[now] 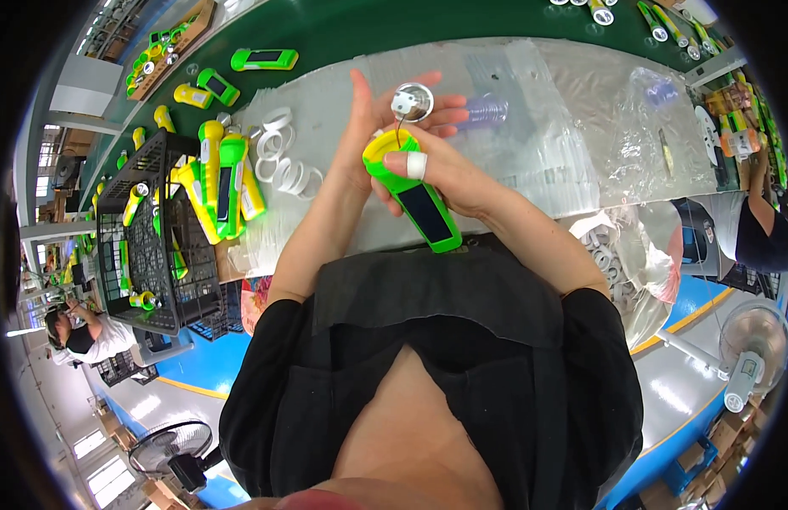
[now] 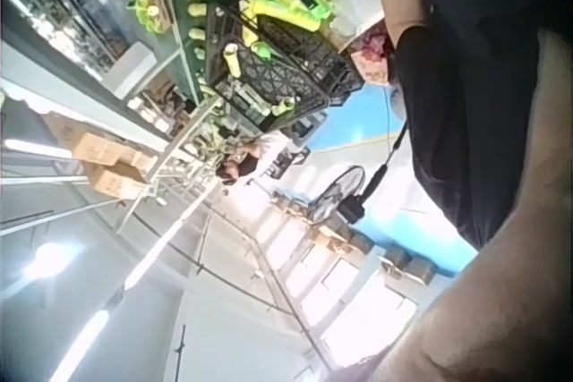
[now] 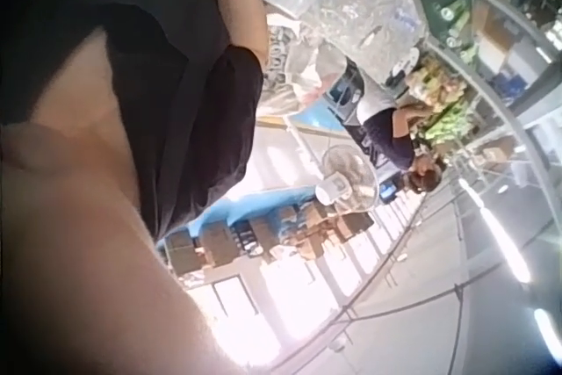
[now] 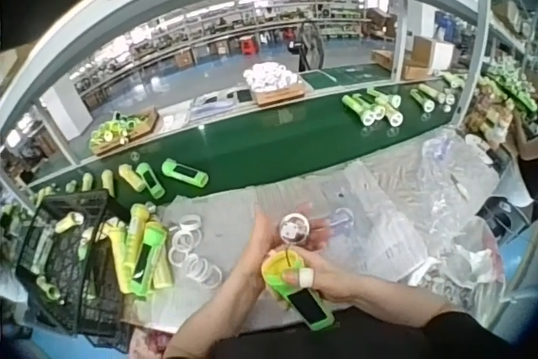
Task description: Assembling plastic flashlight components on a factory assembly line.
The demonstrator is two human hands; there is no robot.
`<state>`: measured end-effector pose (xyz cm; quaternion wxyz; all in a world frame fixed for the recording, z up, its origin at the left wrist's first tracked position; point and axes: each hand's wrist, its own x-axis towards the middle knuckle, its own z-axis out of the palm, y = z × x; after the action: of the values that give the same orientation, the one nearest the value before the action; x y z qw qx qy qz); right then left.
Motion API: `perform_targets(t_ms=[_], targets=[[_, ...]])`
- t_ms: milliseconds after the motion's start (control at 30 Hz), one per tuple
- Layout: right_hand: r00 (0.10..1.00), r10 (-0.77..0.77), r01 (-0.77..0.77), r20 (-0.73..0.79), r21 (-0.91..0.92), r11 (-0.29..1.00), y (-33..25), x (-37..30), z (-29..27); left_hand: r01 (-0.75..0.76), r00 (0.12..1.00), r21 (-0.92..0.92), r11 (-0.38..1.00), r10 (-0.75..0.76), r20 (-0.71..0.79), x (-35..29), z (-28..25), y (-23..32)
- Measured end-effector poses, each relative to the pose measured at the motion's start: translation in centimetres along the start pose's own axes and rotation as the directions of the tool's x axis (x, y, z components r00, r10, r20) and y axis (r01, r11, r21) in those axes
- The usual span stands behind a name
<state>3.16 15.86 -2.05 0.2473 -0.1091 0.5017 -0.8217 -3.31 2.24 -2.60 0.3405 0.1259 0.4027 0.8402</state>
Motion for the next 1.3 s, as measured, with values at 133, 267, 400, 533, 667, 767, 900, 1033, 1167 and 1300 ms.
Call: perform_targets(t_ms=[133,267,400,533,667,767,900,1033,1167,1300], targets=[[0.997,0.064,-0.058,0.053,-0.109,0.992,0.7,-1.5,1.3,-0.308,0.915,0.422,0.853,0.387,-0.116,-2.7,-1.2,0.6],[0.999,-0.031,0.035,0.026,-0.159,0.987,1.4,-1.7,2.2,-0.58,0.742,0.733,0.356,0.603,0.294,-6.4,-0.6,1.0],[0.998,-0.063,0.067,0.026,-0.161,0.985,2.8,-1.4,3.0,-0.577,0.689,0.809,0.113,0.6,0.407,-7.9,-1.1,-0.6],[0.996,-0.038,0.03,-0.08,-0.099,0.995,3.6,-1.3,2.7,-0.55,0.641,0.833,-0.06,0.608,0.468,-7.3,-0.5,-1.5],[0.963,-0.136,0.133,-0.232,-0.03,0.991,2.9,-1.6,1.1,-0.474,0.737,0.833,0.287,0.647,0.196,-5.7,-1.7,-2.2],[0.939,-0.144,0.155,-0.312,0.011,0.988,1.9,-2.4,-0.1,-0.083,0.8,0.993,-0.086,0.588,0.117,-4.3,-5.6,-3.2],[0.949,-0.16,0.149,-0.272,-0.063,0.987,2.0,-2.9,-0.6,-0.059,0.884,0.992,-0.114,0.455,0.105,-3.5,-7.8,-3.5],[0.956,-0.13,0.117,-0.263,-0.065,0.991,1.9,-3.0,-0.5,-0.102,0.895,0.995,0.014,0.438,0.085,-4.0,-7.7,-2.9],[0.967,-0.086,0.062,-0.24,-0.108,0.992,1.6,-2.8,0.1,-0.241,0.842,0.953,0.181,0.527,0.113,-5.7,-3.9,-1.2],[0.986,-0.08,0.066,-0.144,-0.1,0.993,1.7,-2.5,0.5,-0.41,0.785,0.912,0.025,0.519,0.339,-7.3,-0.8,-1.4]])
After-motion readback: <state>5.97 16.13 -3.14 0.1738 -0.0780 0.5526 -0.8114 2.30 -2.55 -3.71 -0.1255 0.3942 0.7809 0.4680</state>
